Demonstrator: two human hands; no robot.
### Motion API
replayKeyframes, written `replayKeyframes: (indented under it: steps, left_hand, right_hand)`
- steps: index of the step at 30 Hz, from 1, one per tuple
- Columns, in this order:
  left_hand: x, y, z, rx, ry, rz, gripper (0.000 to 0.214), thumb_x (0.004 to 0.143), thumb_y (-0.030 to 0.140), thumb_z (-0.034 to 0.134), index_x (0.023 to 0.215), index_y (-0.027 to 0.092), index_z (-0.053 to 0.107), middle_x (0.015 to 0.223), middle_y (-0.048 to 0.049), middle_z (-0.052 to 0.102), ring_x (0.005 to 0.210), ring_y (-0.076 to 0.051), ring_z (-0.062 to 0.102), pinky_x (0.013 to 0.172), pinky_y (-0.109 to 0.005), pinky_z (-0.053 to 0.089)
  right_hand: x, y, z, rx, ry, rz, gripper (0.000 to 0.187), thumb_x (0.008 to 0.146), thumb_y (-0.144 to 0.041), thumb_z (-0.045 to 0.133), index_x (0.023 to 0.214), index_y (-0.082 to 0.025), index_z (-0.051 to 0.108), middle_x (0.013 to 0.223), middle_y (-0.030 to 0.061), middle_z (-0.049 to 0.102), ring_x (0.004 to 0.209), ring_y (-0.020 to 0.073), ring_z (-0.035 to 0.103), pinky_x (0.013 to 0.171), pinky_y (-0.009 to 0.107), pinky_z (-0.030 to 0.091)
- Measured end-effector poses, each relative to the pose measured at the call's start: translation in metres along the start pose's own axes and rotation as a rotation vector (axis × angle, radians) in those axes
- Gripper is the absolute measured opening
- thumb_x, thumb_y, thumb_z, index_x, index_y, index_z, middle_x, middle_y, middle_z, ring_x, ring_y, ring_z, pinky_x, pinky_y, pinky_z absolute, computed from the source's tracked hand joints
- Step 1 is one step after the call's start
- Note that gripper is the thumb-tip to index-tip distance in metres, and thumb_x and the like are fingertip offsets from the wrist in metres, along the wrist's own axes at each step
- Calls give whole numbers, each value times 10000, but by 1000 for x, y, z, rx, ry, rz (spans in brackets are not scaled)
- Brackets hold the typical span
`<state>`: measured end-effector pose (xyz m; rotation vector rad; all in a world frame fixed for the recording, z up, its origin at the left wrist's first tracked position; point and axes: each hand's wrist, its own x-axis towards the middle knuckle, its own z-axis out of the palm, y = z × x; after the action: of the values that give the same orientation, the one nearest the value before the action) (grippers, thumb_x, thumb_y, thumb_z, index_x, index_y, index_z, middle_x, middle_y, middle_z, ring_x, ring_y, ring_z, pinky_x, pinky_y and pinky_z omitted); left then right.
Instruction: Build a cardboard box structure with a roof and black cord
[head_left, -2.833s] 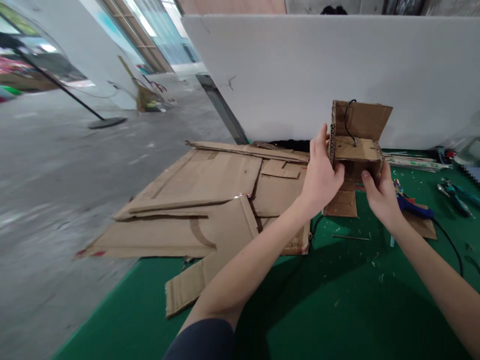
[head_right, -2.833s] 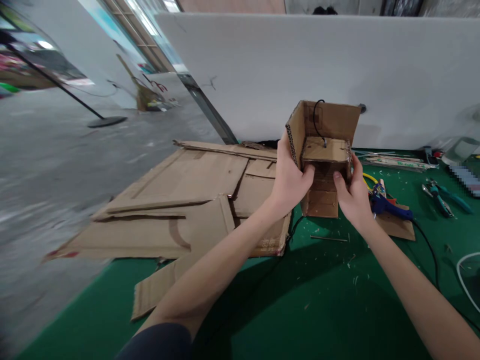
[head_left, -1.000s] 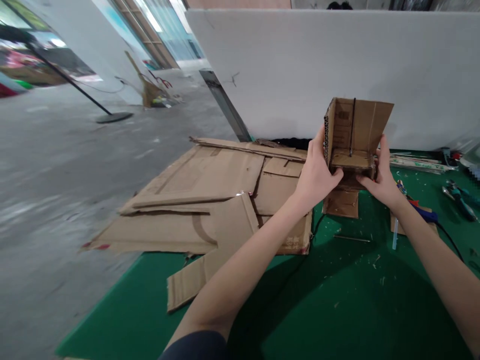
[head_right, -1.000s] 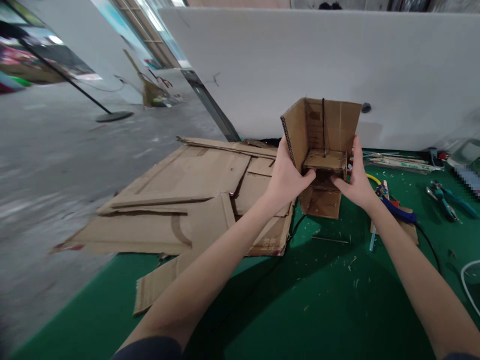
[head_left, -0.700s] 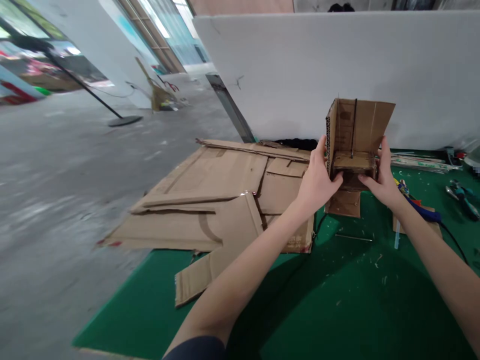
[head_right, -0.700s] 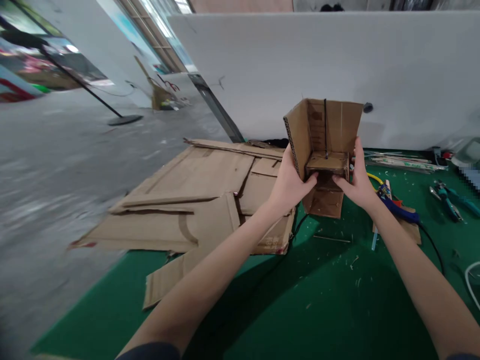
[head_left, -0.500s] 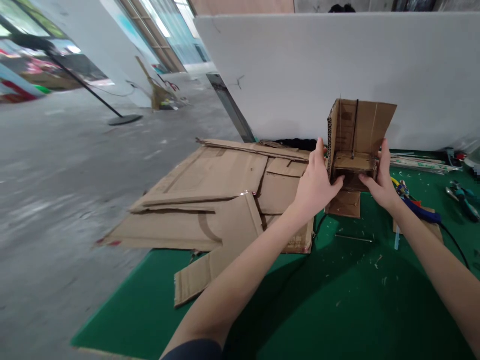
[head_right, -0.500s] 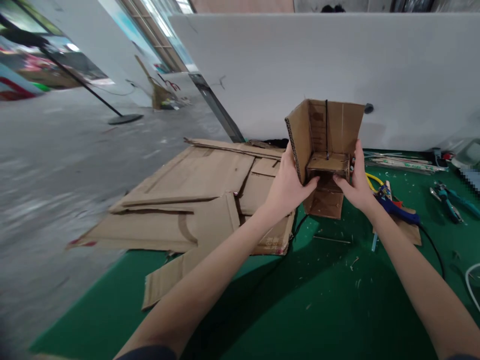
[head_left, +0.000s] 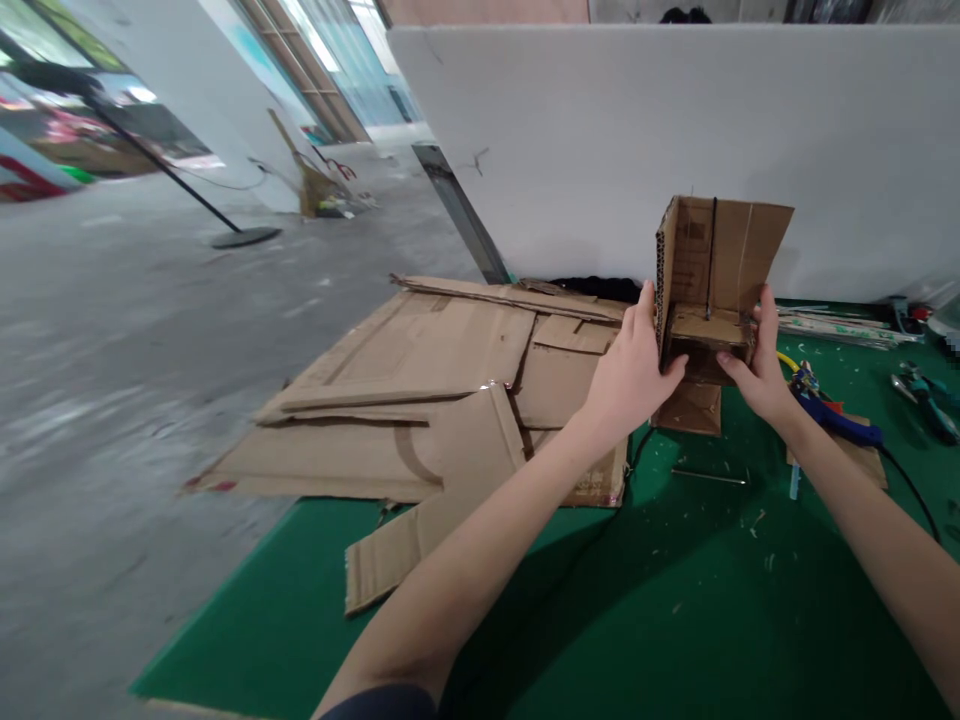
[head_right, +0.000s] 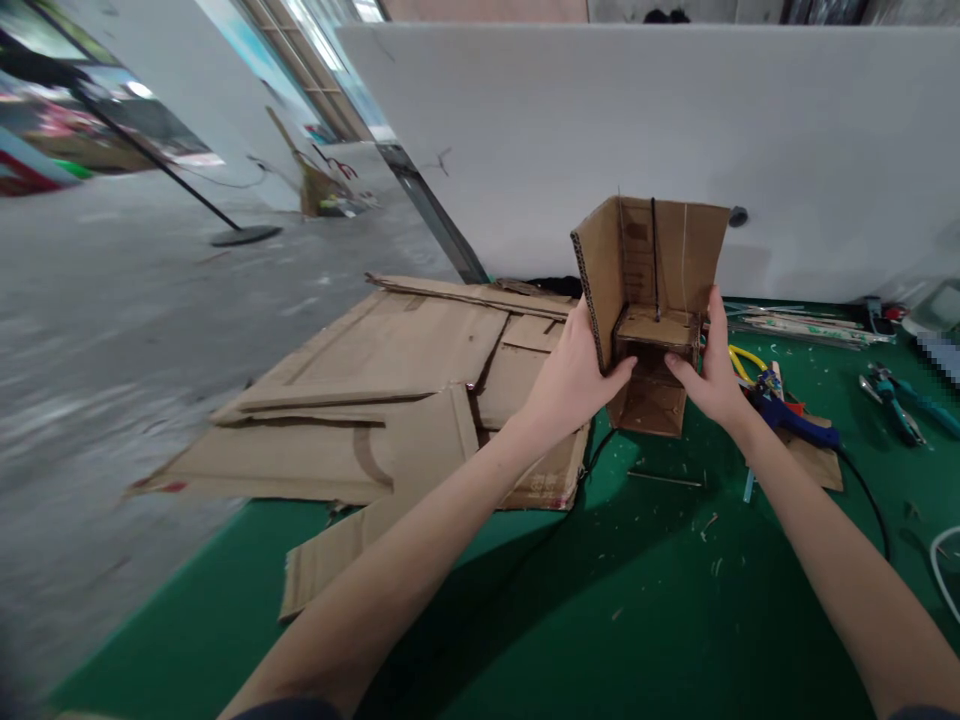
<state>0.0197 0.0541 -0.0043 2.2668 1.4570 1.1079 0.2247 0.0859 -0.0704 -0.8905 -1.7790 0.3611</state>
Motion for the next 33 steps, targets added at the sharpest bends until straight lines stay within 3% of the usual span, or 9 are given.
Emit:
replayKeyframes:
  steps: [5,8,10,13,16,19,22,28,33]
  left_hand:
    - [-1,0,-1,27,-10,3,806,828,309,598,1492,128,177,1441,-242,409,1315,-383,461,1040,-541,451]
    - [-2,0,-2,-3,22,55,894,827,370,615,1513,175,75,1497,-232,318,1319,-369,448,993,-495,490]
    - [-3,0,-4,-28,122,143,927,833,388,614,1511,202,9,1524,-224,248,1370,-363,379,1011,-486,474]
    - [-6,2,-10,5,377,302,889,841,373,600,1492,231,11,1509,-203,237,1442,-354,246,1110,-512,378]
    - [-12,11,-19,84,490,481,661,864,274,560,1424,313,212,1367,-128,433,1331,-302,421,1095,-484,399]
    - [-13,31,-27,63,286,561,389,916,155,429,1275,303,433,1162,-71,580,1074,-202,598,927,-365,522]
    - [-1,54,-30,-69,119,374,346,949,138,344,1267,225,451,1169,-87,583,963,-156,633,783,-286,561]
    - [35,86,-30,-99,43,180,343,913,48,386,1193,209,501,1186,-96,525,1023,-234,629,898,-394,537]
    - [47,93,-25,-5,-36,186,266,914,56,422,1052,234,562,1070,-76,526,958,-267,629,877,-452,514]
  right_hand:
    - [-1,0,-2,-22,-5,1,916,881,-507,548,1538,-387,-79,1645,9,25,1499,250,149,1195,525,226]
    - [-1,-1,-5,-18,-12,24,888,886,-535,524,1537,-399,-64,1643,25,39,1460,275,256,1153,527,312]
    - [0,-3,-7,-13,9,26,849,892,-557,497,1538,-405,-32,1635,37,85,1413,290,338,1114,537,361]
    - [4,-7,-10,8,45,23,776,905,-581,444,1541,-391,42,1605,53,188,1386,298,369,1096,538,372]
    - [8,-14,-11,52,81,44,700,915,-595,395,1523,-379,123,1569,60,257,1365,286,388,1089,528,381]
    - [9,-20,-10,106,131,44,586,921,-571,402,1448,-369,245,1508,70,323,1307,264,441,1058,508,420]
    - [10,-24,-10,108,180,51,443,924,-539,424,1316,-341,371,1461,76,335,1287,248,451,1014,468,459]
    - [15,-26,-12,104,213,74,383,922,-535,429,1243,-326,433,1418,84,351,1254,235,462,948,426,497]
    - [25,-35,-17,43,236,94,252,934,-473,443,1064,-295,566,1280,79,502,1219,243,498,1020,484,443]
